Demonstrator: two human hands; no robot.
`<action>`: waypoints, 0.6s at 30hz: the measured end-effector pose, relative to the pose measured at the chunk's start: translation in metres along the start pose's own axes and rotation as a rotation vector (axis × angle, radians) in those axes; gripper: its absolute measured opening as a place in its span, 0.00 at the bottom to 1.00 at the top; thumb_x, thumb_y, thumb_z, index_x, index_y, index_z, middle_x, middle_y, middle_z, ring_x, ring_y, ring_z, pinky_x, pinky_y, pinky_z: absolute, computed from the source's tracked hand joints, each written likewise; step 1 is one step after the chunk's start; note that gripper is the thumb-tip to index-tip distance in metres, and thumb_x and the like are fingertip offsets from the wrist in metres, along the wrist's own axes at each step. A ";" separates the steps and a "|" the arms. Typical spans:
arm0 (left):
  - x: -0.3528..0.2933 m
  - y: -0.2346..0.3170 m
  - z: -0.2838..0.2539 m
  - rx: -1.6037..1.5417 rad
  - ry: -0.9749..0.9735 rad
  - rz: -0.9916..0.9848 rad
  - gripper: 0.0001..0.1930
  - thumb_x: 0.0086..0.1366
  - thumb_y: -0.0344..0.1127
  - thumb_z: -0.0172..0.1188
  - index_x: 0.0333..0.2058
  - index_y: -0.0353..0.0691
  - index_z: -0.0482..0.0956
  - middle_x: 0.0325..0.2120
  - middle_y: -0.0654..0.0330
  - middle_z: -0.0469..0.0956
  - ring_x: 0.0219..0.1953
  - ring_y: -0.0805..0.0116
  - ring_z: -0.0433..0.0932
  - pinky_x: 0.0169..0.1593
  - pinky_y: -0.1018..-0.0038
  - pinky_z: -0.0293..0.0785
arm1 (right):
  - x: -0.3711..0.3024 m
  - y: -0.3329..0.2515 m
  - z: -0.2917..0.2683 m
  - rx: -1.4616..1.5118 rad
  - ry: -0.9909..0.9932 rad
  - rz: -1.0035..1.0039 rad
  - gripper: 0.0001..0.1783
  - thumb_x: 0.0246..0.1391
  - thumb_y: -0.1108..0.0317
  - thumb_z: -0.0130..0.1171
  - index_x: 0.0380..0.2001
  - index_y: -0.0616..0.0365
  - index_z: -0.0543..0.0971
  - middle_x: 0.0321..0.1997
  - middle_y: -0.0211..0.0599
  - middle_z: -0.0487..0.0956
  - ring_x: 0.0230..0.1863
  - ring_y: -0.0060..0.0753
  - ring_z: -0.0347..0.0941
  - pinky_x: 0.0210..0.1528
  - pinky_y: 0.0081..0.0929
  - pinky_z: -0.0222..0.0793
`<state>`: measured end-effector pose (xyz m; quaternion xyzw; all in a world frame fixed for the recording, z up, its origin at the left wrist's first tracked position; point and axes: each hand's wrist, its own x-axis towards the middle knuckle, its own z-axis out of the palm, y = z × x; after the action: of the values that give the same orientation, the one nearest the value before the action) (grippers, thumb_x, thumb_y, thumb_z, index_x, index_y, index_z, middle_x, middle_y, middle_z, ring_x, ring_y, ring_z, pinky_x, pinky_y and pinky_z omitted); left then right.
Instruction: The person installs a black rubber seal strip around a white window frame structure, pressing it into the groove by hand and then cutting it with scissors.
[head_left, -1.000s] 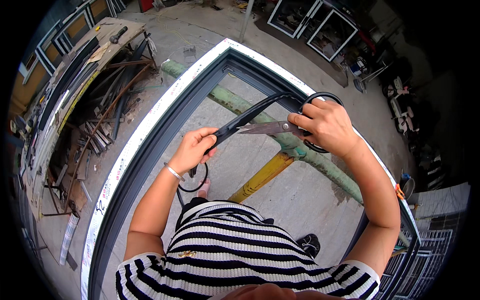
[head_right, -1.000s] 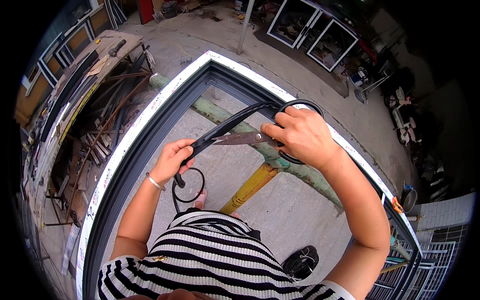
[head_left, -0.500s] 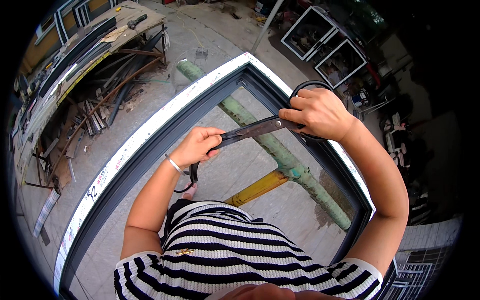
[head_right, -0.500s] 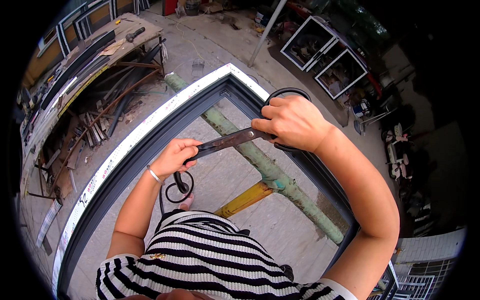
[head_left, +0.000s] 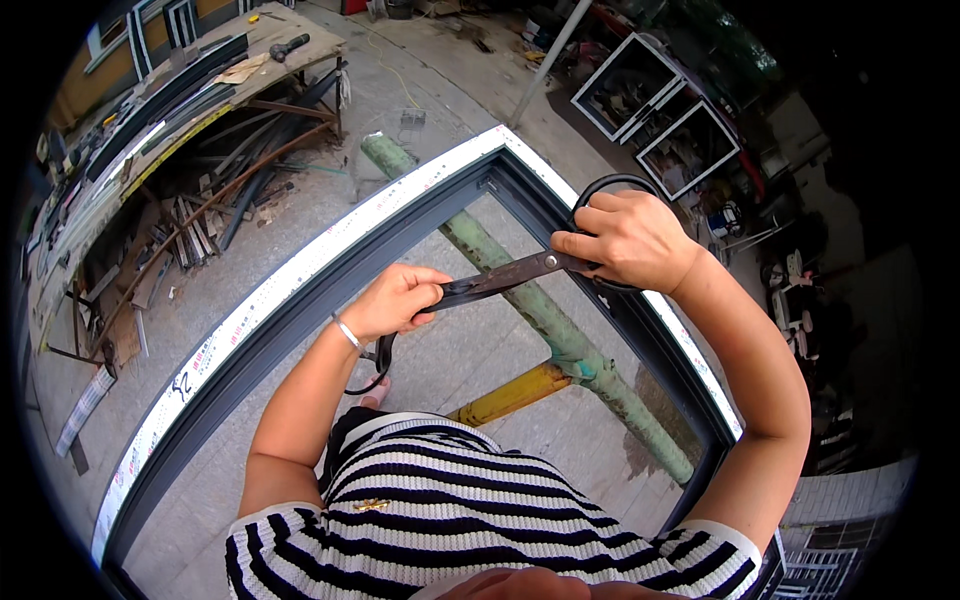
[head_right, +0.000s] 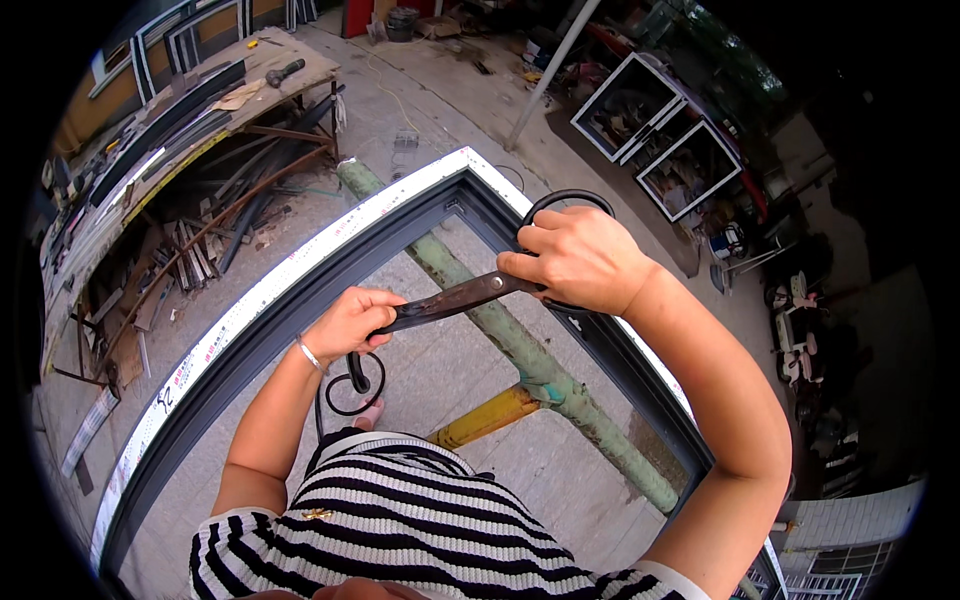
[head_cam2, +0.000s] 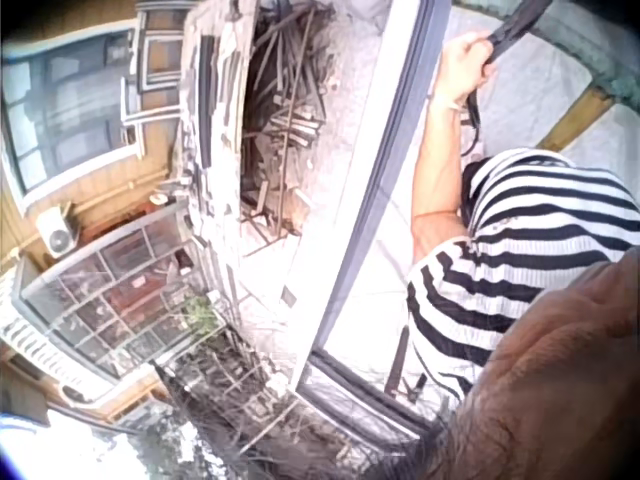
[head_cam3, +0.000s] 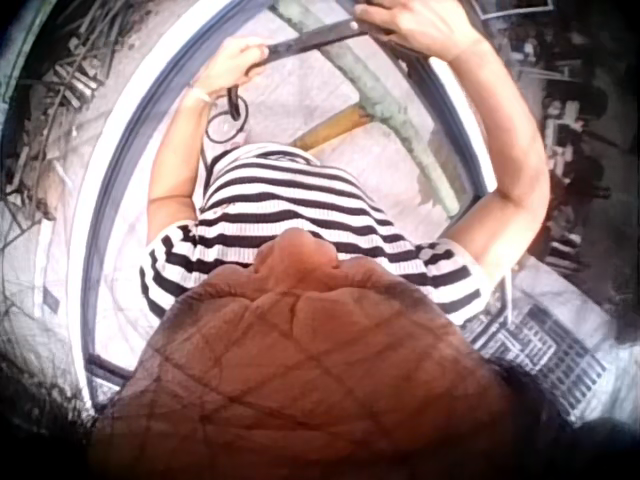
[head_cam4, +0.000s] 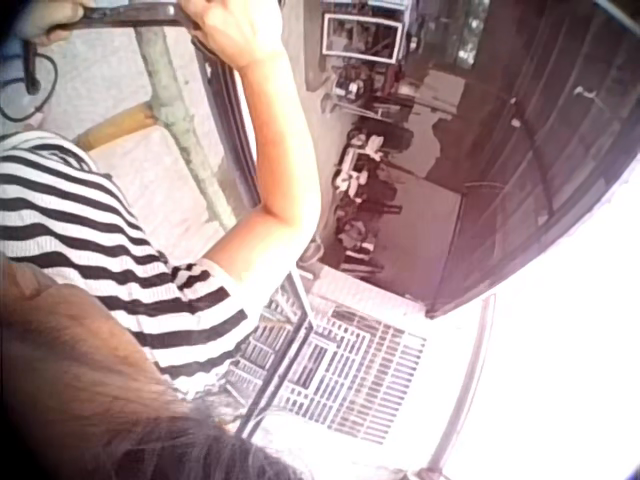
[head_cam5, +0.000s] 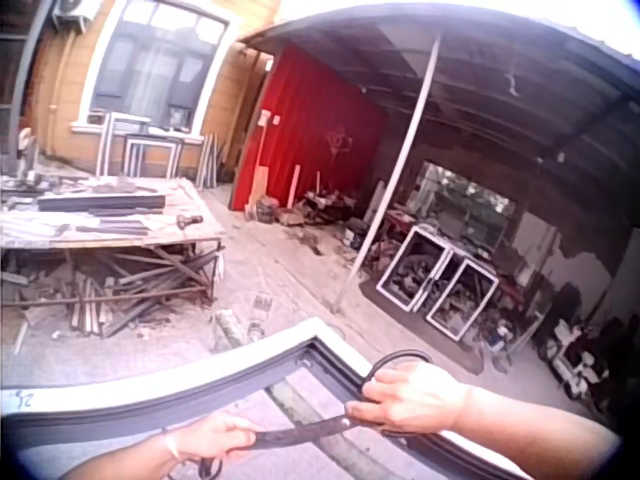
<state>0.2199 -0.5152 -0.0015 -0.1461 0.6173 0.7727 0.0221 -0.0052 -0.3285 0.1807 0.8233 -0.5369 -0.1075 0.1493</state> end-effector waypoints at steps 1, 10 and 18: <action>0.000 0.001 0.001 0.004 -0.001 -0.005 0.17 0.68 0.31 0.50 0.51 0.30 0.79 0.16 0.68 0.70 0.14 0.83 0.62 0.17 0.82 0.57 | 0.001 0.001 -0.001 -0.005 0.000 -0.002 0.15 0.48 0.56 0.67 0.39 0.46 0.80 0.25 0.28 0.68 0.29 0.32 0.71 0.30 0.33 0.69; 0.001 0.001 0.000 0.034 -0.013 0.016 0.16 0.69 0.31 0.49 0.50 0.31 0.80 0.17 0.68 0.70 0.15 0.84 0.62 0.17 0.82 0.57 | 0.003 0.005 0.001 0.006 -0.026 -0.021 0.14 0.49 0.57 0.67 0.38 0.47 0.80 0.24 0.28 0.68 0.28 0.32 0.71 0.30 0.33 0.69; 0.001 -0.001 -0.001 0.010 -0.001 0.018 0.16 0.69 0.30 0.50 0.50 0.29 0.80 0.17 0.68 0.69 0.15 0.83 0.62 0.18 0.81 0.57 | 0.006 0.001 -0.002 -0.031 -0.115 -0.002 0.18 0.45 0.55 0.68 0.38 0.47 0.78 0.26 0.27 0.74 0.32 0.33 0.76 0.33 0.33 0.74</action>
<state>0.2190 -0.5160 -0.0024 -0.1402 0.6223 0.7700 0.0159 -0.0026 -0.3340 0.1826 0.8138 -0.5422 -0.1632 0.1310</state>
